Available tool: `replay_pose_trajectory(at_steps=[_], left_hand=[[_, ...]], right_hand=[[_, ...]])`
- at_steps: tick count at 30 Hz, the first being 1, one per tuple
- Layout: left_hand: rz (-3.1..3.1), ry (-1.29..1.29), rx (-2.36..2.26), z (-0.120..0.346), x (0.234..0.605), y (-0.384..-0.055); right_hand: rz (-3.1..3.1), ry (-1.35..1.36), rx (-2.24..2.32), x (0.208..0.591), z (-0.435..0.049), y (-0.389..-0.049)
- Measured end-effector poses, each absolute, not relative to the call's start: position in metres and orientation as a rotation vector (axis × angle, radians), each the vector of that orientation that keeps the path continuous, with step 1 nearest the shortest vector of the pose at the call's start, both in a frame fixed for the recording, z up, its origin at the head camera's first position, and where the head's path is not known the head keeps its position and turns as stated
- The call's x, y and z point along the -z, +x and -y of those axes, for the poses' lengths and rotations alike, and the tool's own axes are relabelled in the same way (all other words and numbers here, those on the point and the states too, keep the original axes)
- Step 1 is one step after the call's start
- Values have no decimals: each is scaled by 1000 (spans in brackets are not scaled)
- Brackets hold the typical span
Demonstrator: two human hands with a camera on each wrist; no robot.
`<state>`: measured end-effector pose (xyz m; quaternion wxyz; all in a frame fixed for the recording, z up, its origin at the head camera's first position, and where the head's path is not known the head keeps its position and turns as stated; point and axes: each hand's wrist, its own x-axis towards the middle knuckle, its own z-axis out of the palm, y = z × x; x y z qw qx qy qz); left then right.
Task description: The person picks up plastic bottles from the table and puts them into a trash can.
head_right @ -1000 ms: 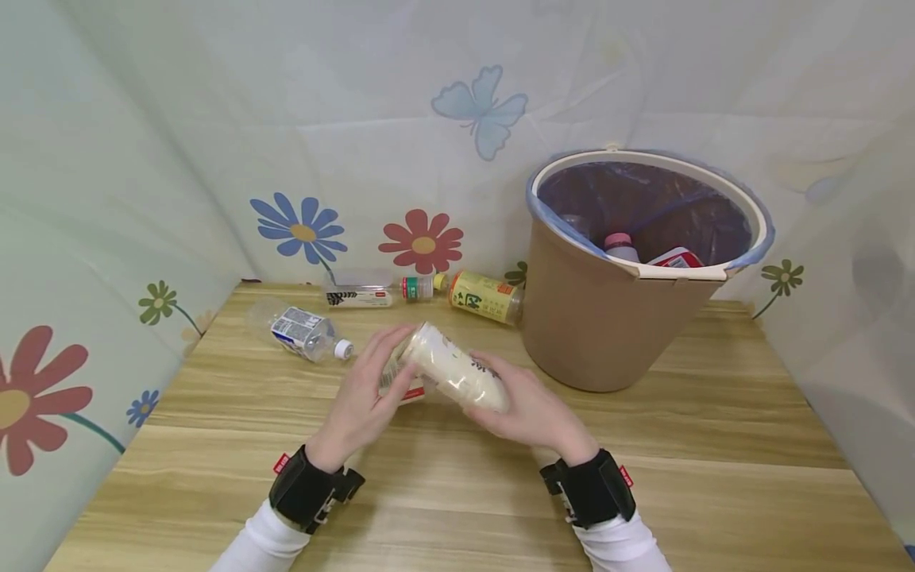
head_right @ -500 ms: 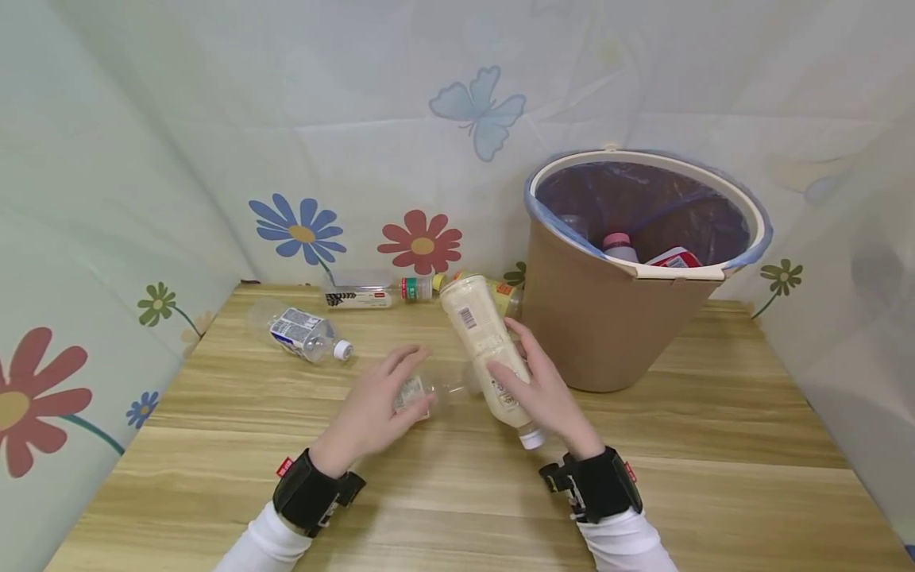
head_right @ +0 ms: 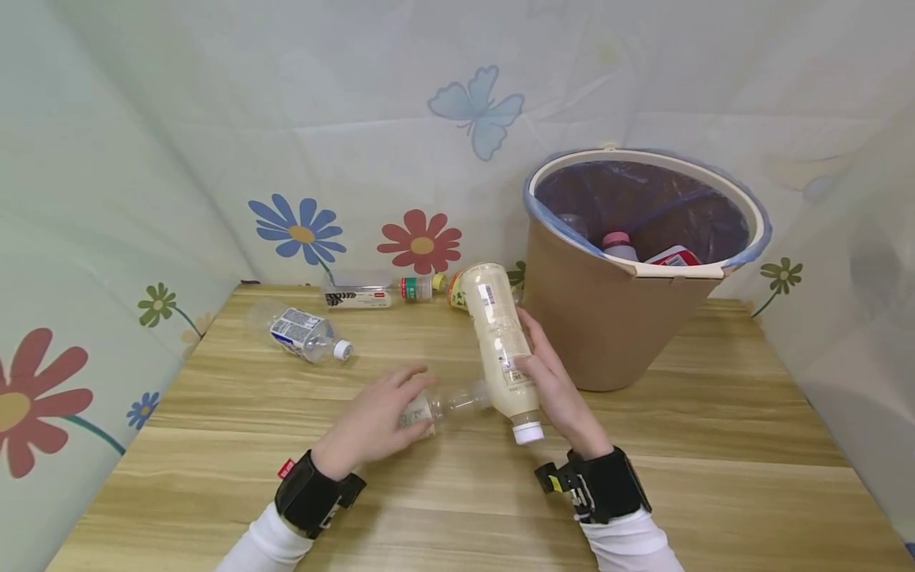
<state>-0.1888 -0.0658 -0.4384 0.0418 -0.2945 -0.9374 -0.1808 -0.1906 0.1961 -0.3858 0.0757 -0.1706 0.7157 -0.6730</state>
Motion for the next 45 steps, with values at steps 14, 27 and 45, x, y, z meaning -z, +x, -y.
replay_pose_trajectory(at_steps=[14,27,45], left_hand=[[2862,-894,543,65,439,-188],[2845,-905,591,64,437,-187],[2857,-885,586,67,438,-188]], right_hand=[[-2150,-647,2068,340,-181,-197],[-2234,-680,2239,253,-183,-210],[-3354,-88,1625,210,-228,-244]])
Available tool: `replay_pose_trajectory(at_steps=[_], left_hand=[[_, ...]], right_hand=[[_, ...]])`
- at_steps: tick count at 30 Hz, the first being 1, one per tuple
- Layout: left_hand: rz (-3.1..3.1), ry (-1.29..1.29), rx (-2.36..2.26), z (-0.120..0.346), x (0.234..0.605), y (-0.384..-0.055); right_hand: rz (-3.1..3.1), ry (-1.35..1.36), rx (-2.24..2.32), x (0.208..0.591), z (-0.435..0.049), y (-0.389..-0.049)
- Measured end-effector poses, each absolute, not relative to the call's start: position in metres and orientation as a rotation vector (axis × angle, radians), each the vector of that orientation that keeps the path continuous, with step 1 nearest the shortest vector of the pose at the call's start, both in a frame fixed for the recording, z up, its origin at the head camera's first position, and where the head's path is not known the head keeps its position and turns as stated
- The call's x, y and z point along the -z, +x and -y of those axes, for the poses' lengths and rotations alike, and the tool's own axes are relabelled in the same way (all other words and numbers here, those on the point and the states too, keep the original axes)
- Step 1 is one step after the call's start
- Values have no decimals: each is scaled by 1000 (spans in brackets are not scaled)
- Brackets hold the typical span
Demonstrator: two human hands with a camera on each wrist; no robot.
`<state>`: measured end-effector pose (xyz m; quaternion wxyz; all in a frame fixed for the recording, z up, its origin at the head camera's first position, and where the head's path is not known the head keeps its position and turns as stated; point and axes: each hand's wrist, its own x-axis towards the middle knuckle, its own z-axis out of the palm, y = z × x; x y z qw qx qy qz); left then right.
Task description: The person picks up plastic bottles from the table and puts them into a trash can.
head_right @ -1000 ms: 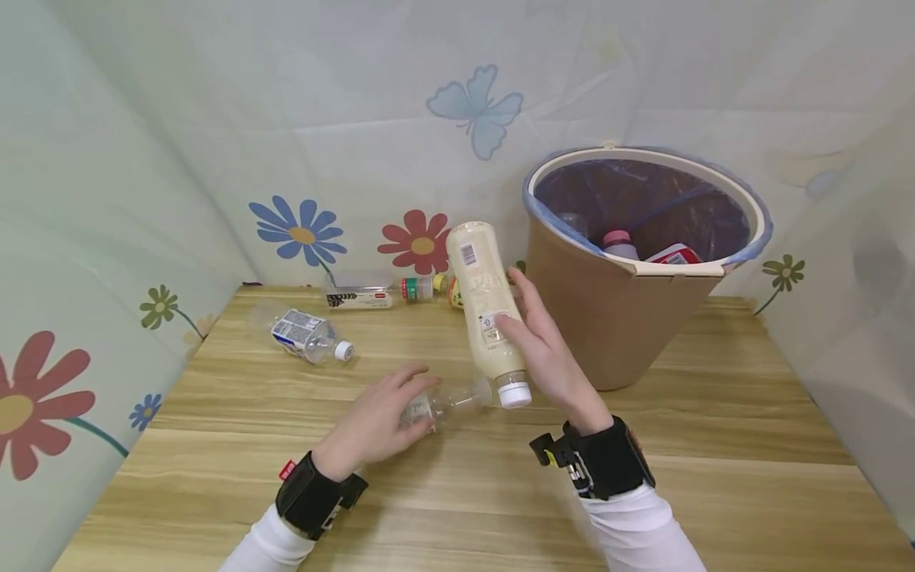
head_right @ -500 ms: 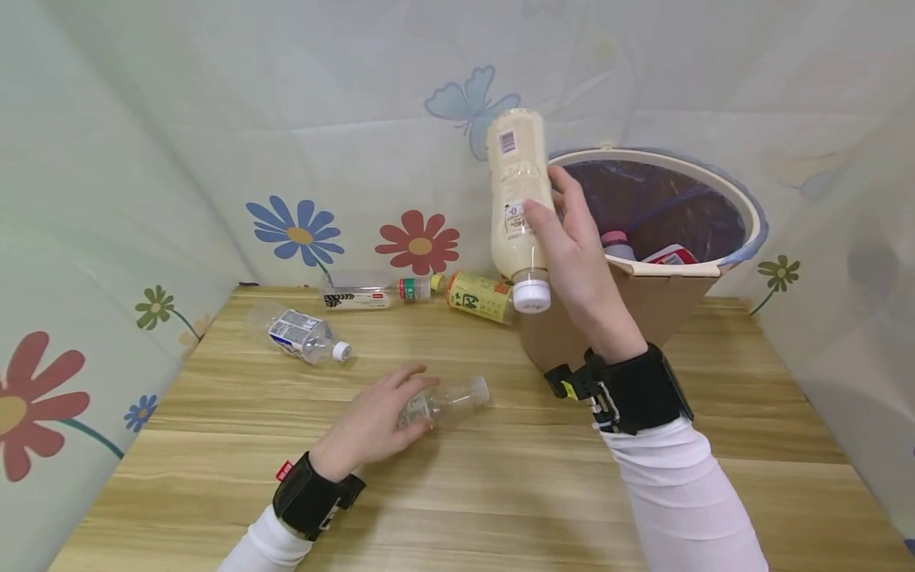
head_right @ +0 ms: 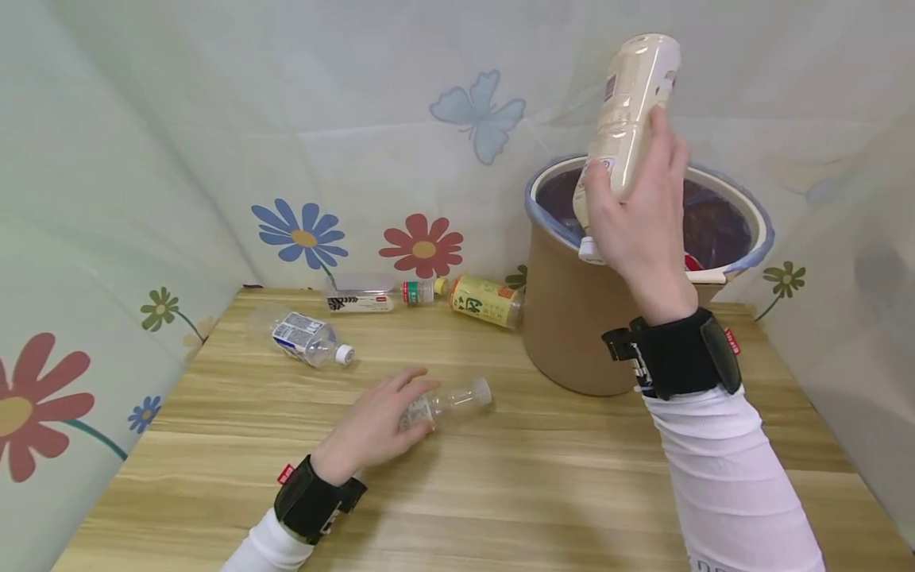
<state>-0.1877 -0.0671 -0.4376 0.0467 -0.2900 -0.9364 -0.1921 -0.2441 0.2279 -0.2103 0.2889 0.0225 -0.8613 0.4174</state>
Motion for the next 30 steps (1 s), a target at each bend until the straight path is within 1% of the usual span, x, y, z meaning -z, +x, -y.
replay_pose_trajectory(at_steps=[10,21,30], left_hand=[[2879,-864,590,67,439,-188],[2891,-861,588,67,439,-188],[2902,-852,593,67,436,-187]], right_hand=[[2410,44,-950,224,-243,-263],[2711,50,-720,228,-249,-269],[2831,75,-671,228,-250,-271]])
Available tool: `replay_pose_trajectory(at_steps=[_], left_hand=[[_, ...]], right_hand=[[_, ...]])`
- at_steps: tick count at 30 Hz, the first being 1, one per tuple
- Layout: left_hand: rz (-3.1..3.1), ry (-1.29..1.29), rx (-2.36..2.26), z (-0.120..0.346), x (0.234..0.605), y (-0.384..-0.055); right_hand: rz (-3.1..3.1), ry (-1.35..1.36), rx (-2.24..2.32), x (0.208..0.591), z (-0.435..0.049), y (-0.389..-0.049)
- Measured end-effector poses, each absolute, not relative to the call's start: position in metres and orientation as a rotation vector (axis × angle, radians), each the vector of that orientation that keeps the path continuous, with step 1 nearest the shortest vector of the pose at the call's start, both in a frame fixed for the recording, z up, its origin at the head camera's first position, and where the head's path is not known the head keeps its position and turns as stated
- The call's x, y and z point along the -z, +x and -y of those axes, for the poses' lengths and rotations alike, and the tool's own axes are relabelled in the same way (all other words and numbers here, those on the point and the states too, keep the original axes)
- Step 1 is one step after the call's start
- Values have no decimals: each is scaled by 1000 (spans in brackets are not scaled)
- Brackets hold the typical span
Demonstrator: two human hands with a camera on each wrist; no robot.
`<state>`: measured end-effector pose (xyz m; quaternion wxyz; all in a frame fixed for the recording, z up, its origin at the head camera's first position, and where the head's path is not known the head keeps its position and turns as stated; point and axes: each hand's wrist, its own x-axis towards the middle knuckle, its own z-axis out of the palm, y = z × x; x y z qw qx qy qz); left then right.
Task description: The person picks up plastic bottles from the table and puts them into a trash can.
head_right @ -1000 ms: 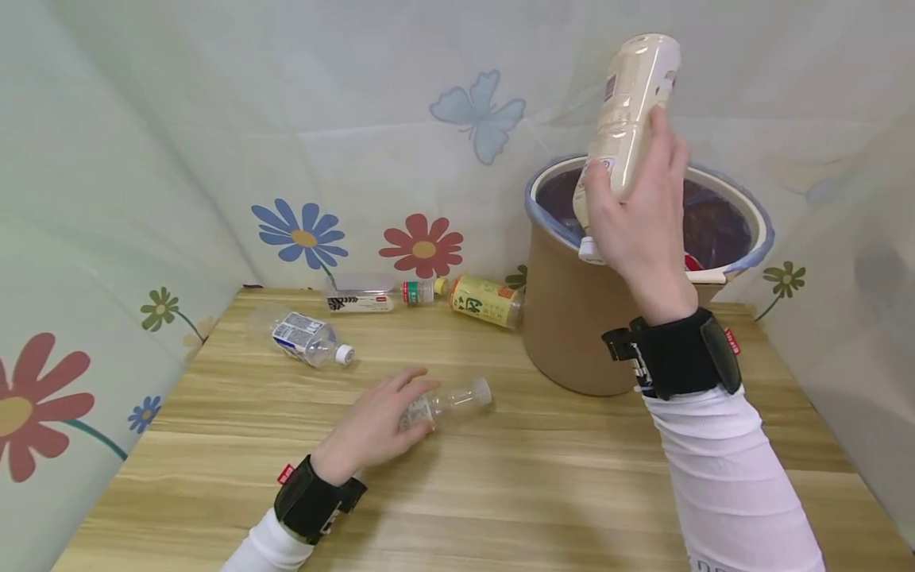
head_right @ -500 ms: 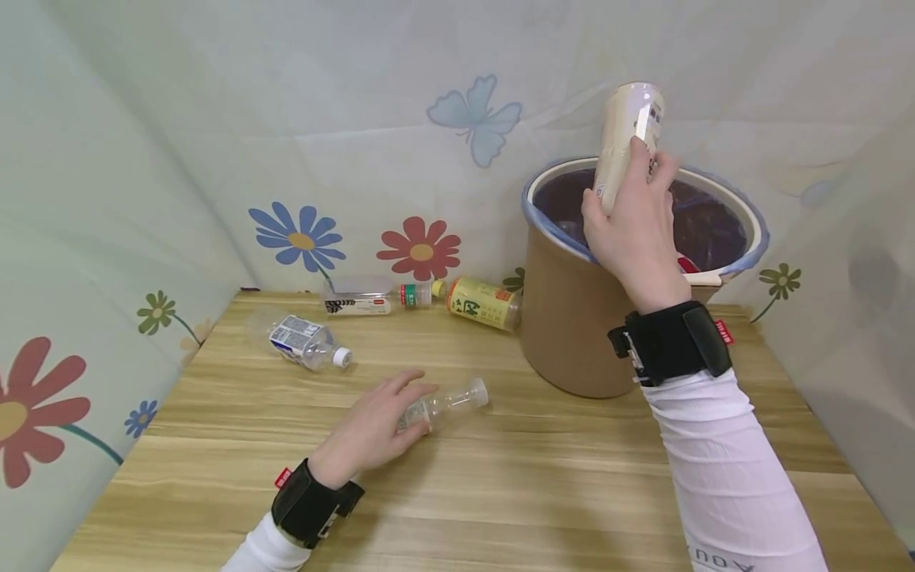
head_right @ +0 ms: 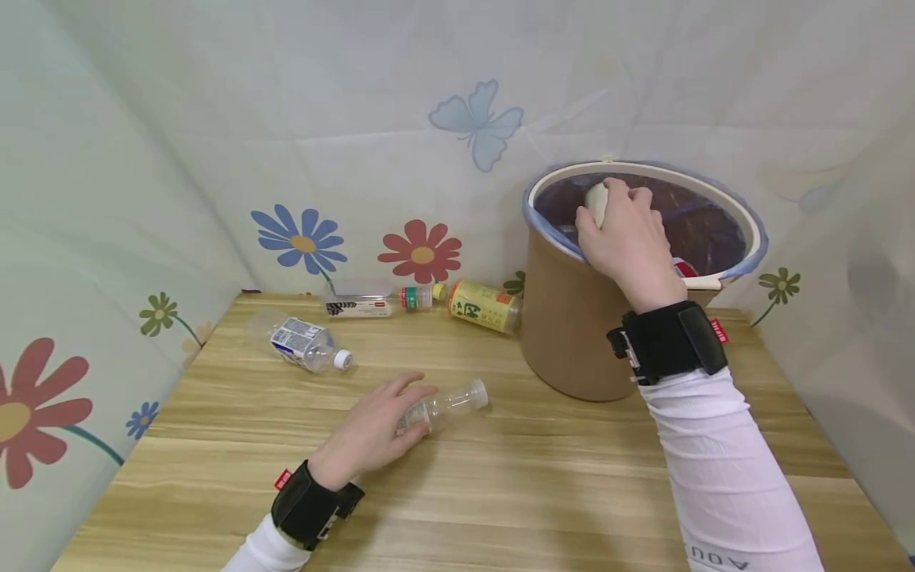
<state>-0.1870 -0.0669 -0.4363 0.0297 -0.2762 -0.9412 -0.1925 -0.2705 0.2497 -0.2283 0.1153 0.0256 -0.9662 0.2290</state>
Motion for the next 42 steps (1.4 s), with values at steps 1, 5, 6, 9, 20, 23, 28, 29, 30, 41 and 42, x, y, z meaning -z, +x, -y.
replay_pose_trajectory(at_steps=[1,5,6,9,20,23,28,29,30,41,42], left_hand=[[2902,-851,595,67,436,-187],[2897,-849,589,67,436,-187],[2892,-853,587,68,436,-187],[2892,-853,584,68,435,-187],[2894,-851,574,71,433,-185],[2882,-853,587,72,432,-185],[2864,-864,586,72,431,-185],[2869,-865,581,72,431,-186],[2874,-866,576,72,431,-186],[2900,-851,586,77,428,-185],[2897,-853,587,78,428,-185]], right_hand=[[2840,77,-669,228,-249,-270],[2834,105,-668,228,-248,-270],[2817,114,-668,227,-247,-269],[2729,147,-683,228,-244,-265],[2018,408,-960,256,-202,-219],[1898,495,-1019,274,-189,-204],[1890,518,-1143,314,-175,-186],[1908,516,-1166,323,-174,-184],[1929,513,-1192,332,-173,-183],[2170,502,-1270,386,-165,-191],[2188,502,-1287,385,-164,-191]])
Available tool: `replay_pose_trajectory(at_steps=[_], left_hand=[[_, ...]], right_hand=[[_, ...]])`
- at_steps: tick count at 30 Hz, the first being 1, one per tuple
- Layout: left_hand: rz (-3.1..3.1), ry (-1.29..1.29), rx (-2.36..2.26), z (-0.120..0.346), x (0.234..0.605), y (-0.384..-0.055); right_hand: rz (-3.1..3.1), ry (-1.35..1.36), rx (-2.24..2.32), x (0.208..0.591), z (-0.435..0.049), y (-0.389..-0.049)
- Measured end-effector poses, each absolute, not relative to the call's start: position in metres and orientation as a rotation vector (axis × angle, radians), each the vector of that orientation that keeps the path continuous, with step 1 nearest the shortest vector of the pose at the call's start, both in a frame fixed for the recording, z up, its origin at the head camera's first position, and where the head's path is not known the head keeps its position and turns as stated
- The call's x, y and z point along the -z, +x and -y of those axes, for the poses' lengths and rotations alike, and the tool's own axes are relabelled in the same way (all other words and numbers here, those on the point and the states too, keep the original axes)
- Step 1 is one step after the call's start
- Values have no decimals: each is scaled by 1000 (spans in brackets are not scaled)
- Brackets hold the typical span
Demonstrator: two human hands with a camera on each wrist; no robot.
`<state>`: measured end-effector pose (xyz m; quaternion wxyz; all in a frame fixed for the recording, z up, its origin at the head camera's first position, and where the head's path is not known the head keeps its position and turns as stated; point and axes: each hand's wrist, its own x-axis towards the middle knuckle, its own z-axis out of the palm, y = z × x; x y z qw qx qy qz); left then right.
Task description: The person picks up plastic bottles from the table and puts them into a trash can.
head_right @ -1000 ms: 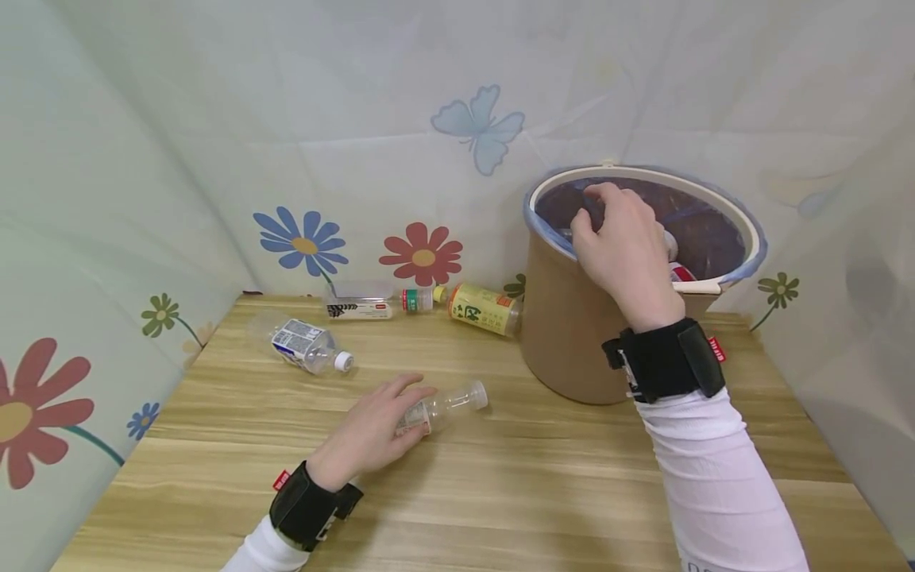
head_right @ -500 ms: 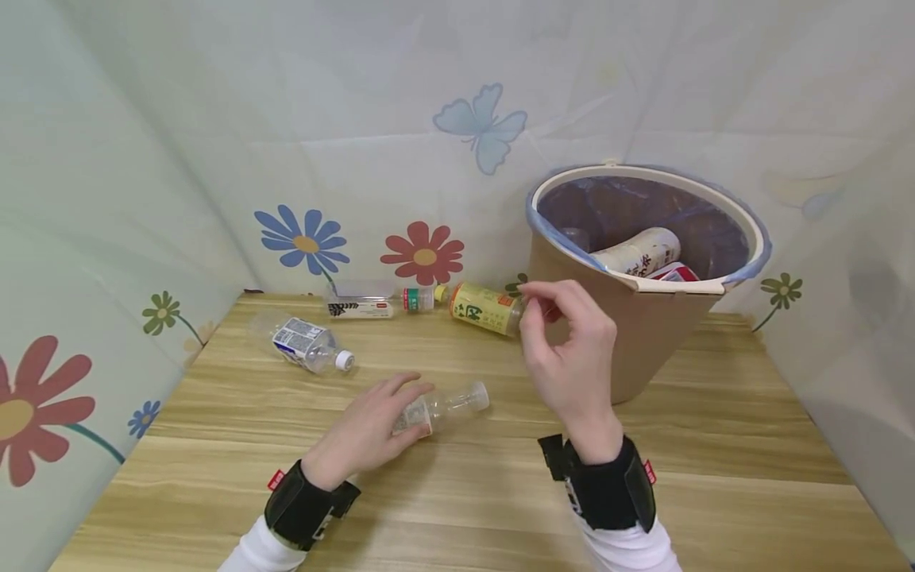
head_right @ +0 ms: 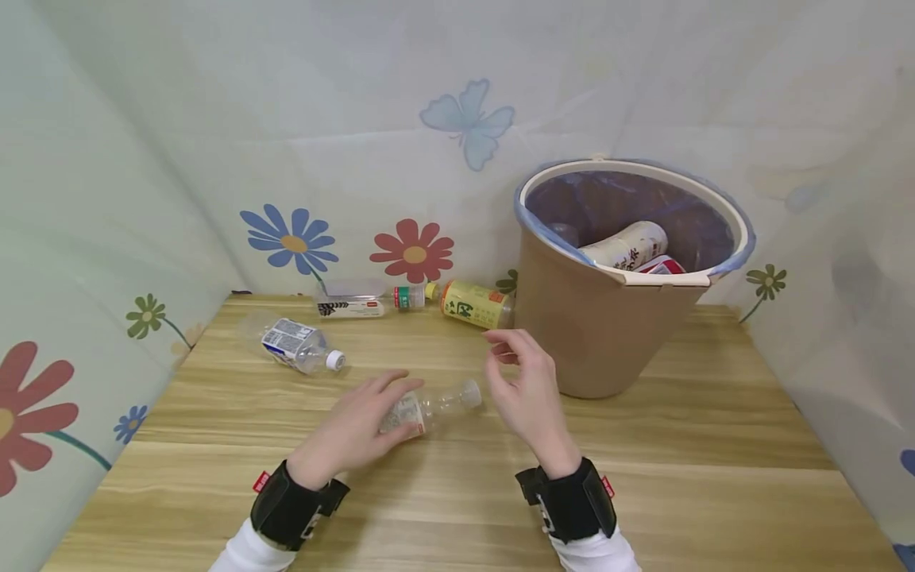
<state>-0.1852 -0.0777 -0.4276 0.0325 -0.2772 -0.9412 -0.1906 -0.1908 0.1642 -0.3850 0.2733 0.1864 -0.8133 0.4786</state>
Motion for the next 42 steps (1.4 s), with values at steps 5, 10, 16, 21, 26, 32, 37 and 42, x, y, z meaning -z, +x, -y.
replay_pose_trajectory(at_steps=[5,10,16,21,26,32,37,42], left_hand=[[2901,-853,583,81,426,-184],[2902,-857,569,81,427,-186],[2903,-855,549,81,427,-187],[2906,-841,548,82,426,-186],[2922,-832,544,82,427,-186],[2944,-826,539,82,426,-186],[2960,-819,546,83,426,-185],[2991,-811,542,82,427,-186]], right_hand=[[2258,484,-1361,371,-154,-181],[2294,443,-1412,379,-157,-185],[2306,412,-1544,402,-165,-199],[2316,391,-1590,399,-163,-197],[2326,384,-1587,389,-159,-191],[2343,365,-1599,398,-162,-197],[2349,356,-1615,400,-162,-198],[2358,360,-1606,393,-160,-196]])
